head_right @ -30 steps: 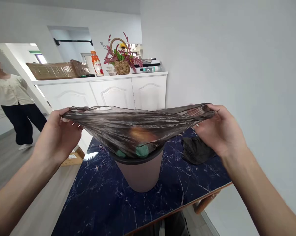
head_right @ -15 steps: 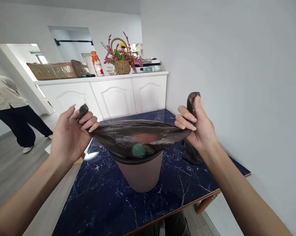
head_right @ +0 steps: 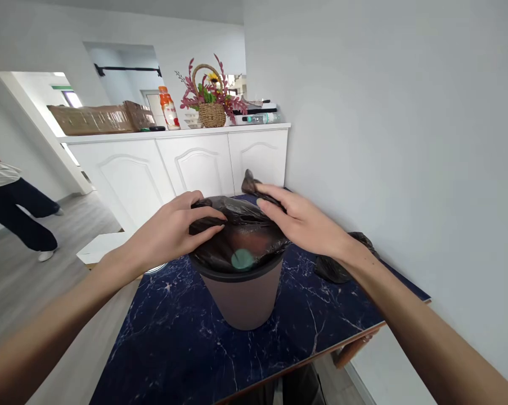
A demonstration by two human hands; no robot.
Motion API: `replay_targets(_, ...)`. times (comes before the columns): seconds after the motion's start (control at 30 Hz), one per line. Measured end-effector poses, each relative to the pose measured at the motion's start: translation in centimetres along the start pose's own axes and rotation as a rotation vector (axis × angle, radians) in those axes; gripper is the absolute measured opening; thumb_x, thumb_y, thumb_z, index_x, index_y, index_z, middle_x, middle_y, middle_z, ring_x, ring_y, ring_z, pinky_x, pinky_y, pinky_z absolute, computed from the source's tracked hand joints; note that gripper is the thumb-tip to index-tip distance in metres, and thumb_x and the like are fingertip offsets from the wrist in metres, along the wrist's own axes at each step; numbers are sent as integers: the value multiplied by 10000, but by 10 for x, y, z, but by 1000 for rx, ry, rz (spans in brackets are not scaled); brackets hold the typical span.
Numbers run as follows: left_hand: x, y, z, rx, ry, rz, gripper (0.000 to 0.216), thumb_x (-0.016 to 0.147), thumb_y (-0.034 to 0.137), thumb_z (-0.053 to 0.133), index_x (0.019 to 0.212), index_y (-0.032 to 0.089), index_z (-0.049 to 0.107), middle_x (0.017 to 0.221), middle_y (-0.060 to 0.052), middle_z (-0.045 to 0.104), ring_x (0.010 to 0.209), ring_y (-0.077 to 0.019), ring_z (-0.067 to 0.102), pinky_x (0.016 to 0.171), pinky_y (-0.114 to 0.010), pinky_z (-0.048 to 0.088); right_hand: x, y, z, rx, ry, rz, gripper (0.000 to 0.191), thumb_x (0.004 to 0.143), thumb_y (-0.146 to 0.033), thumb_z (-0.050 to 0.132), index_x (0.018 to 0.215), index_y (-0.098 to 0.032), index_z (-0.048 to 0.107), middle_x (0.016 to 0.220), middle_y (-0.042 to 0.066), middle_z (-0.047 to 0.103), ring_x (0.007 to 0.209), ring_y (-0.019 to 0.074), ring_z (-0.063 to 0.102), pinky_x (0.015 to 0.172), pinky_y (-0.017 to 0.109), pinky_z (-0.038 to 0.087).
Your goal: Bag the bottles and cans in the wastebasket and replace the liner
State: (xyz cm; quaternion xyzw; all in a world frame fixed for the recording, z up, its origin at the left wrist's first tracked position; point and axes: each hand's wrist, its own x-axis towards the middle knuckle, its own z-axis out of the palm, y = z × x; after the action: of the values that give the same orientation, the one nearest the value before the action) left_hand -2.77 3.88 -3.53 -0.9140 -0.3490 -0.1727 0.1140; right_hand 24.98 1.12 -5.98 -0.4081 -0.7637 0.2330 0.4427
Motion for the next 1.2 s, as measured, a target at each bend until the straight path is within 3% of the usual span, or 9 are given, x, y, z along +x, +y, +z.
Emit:
replay_targets(0.13, 9, -4, 2, -68, -56, 5, 170, 983, 274, 665, 1138, 226, 718, 1085, -82, 660, 971, -259, 660, 802, -356, 481, 6, -1, 2, 65, -134, -15, 439, 1102, -533, 487, 1328, -205, 673, 806, 1, 579, 696, 150, 509, 652, 299, 440)
replay_targets(0.3, 9, 7, 0, -261, 41, -89, 230, 935, 250, 664, 1120, 232, 528, 913, -10, 654, 681, -157, 585, 632, -301, 403, 17, -4, 10, 365, -112, 104, 605, 1064, -497, 614, 1530, -228, 338, 889, 11, 720, 664, 165, 651, 518, 274, 471)
replay_targets(0.43, 10, 22, -8, -646, 51, -158, 431, 886, 261, 667, 1220, 268, 394, 889, 26, 612, 640, -128, 569, 578, -270, 391, 31, -6, 21, 500, -87, 191, 301, 1039, -444, 670, 1139, -165, 616, 920, 64, 756, 646, 136, 664, 607, 278, 539)
replay_targets(0.57, 14, 28, -15, -885, 69, -207, 449, 920, 273, 625, 1300, 260, 387, 893, 21, 603, 607, -111, 511, 550, -267, 374, 41, -8, 35, 582, -44, 209, 301, 1041, -459, 660, 918, -185, 652, 796, 5, 697, 490, 65, 477, 508, 246, 394)
replay_targets(0.67, 16, 29, -18, -849, 128, -228, 354, 1013, 325, 560, 1346, 247, 471, 835, 21, 580, 610, -129, 480, 564, -285, 385, 42, -11, 42, 592, -4, 224, 274, 1063, -468, 621, 975, -210, 649, 693, -58, 557, 486, 65, 336, 481, 251, 237)
replay_targets(0.73, 18, 31, -21, -794, 150, -213, 298, 1065, 356, 496, 1325, 230, 570, 807, 6, 583, 668, -154, 527, 626, -301, 432, 40, -14, 44, 558, -10, 252, 277, 1076, -459, 596, 959, -210, 632, 662, -73, 463, 535, 86, 313, 510, 259, 229)
replay_targets(0.97, 22, 40, -36, -703, 189, -145, 351, 1115, 351, 418, 1225, 186, 708, 806, -27, 661, 822, -189, 640, 827, -323, 521, 22, -25, 32, 590, -133, 112, 184, 1062, -353, 609, 1151, -194, 634, 956, 31, 719, 816, 138, 547, 787, 292, 443)
replay_targets(1.1, 24, 38, -36, -676, 200, -106, 394, 1129, 383, 383, 1111, 189, 726, 822, -34, 660, 836, -190, 641, 832, -322, 530, 25, -22, 24, 589, -46, 114, 308, 987, -478, 723, 1040, -181, 659, 944, 57, 739, 751, 135, 567, 676, 290, 431)
replay_targets(1.2, 26, 41, -35, -570, 215, -21, 375, 1128, 352, 367, 1036, 200, 697, 976, -65, 684, 956, -210, 639, 937, -359, 523, 32, -17, 28, 590, 62, 114, 327, 952, -496, 744, 878, -192, 651, 847, 29, 700, 591, 93, 465, 522, 273, 300)
